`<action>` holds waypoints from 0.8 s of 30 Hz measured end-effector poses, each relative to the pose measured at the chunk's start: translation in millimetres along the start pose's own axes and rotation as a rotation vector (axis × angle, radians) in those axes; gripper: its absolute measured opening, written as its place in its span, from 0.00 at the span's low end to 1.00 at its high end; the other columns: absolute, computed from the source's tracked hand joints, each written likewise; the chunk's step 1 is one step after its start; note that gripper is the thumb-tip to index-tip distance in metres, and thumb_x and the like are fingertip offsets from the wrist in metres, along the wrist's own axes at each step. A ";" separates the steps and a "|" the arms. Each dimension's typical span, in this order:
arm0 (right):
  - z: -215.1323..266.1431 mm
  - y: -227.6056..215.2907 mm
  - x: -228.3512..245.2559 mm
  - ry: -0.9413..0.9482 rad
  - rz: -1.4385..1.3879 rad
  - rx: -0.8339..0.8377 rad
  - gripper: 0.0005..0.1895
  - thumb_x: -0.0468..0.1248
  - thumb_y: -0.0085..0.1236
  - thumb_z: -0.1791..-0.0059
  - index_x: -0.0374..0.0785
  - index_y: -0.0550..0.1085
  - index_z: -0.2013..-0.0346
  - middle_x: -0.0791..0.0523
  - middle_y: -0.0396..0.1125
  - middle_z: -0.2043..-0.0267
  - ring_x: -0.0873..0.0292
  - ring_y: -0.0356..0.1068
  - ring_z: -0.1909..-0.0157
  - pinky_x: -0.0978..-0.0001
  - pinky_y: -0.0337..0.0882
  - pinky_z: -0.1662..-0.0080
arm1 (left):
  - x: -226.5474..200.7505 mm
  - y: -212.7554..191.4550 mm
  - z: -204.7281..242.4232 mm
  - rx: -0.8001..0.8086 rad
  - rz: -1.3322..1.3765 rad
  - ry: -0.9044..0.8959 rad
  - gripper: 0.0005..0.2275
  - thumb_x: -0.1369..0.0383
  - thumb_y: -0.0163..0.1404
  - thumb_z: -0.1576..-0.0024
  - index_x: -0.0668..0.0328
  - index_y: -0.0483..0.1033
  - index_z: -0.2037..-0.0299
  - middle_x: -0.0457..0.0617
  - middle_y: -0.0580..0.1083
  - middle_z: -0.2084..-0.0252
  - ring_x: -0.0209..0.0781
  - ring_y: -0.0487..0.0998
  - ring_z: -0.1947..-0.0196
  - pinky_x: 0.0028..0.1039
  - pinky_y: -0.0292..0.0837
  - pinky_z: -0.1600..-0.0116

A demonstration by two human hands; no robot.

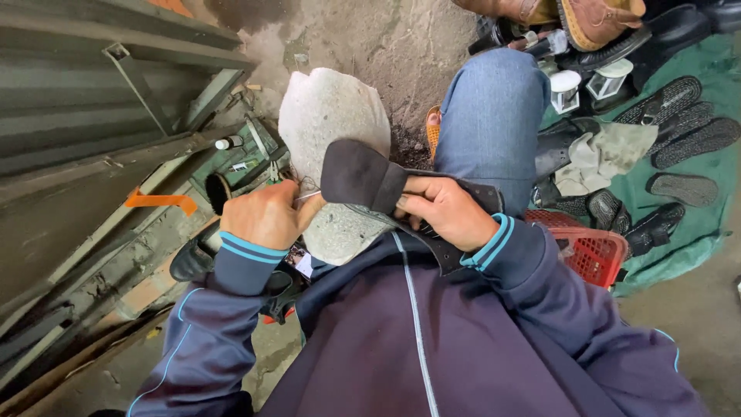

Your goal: A person is manually stitching the sole of a shoe and attaching leather components using hand tools.

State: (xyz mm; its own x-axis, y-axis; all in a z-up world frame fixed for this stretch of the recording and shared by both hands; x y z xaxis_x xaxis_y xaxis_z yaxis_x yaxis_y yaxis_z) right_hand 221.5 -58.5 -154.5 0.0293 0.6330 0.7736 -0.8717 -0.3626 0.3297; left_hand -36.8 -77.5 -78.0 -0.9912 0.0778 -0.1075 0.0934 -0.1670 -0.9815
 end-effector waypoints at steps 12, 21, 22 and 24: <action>70.3 30.7 84.7 -0.838 1.193 -0.459 0.14 0.44 0.57 0.45 0.46 0.79 0.46 0.60 0.73 0.44 0.58 0.74 0.51 0.70 0.75 0.52 | 42.8 -17.8 24.9 -0.036 -0.050 -0.224 0.34 0.29 0.53 0.45 0.57 0.71 0.79 0.58 0.74 0.81 0.63 0.81 0.74 0.45 0.73 0.66; 39.0 67.6 94.7 -0.942 1.460 -0.403 0.28 0.54 0.54 0.46 0.43 0.72 0.36 0.53 0.69 0.45 0.54 0.68 0.63 0.67 0.74 0.65 | 91.5 40.3 73.1 -0.149 0.132 -0.375 0.25 0.41 0.63 0.45 0.54 0.73 0.76 0.54 0.74 0.79 0.63 0.81 0.69 0.45 0.72 0.66; 34.3 66.6 94.2 -0.906 1.488 -0.428 0.29 0.56 0.54 0.48 0.43 0.74 0.39 0.57 0.70 0.51 0.56 0.68 0.63 0.68 0.74 0.66 | 91.6 50.4 74.9 -0.174 0.295 -0.384 0.21 0.46 0.67 0.46 0.50 0.75 0.74 0.49 0.74 0.80 0.58 0.82 0.67 0.42 0.73 0.66; 23.5 62.5 91.1 -0.879 1.451 -0.442 0.23 0.53 0.53 0.47 0.45 0.75 0.43 0.59 0.71 0.57 0.56 0.70 0.65 0.68 0.74 0.65 | 71.2 53.0 64.9 -0.213 0.522 -0.417 0.15 0.53 0.69 0.47 0.51 0.77 0.69 0.49 0.76 0.78 0.51 0.81 0.70 0.35 0.73 0.66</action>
State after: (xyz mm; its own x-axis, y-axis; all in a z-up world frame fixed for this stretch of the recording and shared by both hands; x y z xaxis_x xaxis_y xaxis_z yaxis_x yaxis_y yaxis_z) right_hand 181.1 -39.6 -50.7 -0.7220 -0.5850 0.3694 -0.4816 0.0417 -0.8754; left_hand -108.6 -144.7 -127.4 -0.7609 -0.3511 -0.5456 0.5415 0.1195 -0.8321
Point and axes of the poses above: each hand's wrist, its own z-axis away from the middle knuckle, its own y-axis out of the palm, x = y × z, the point moved 5 cm from there along -z, towards the middle knuckle
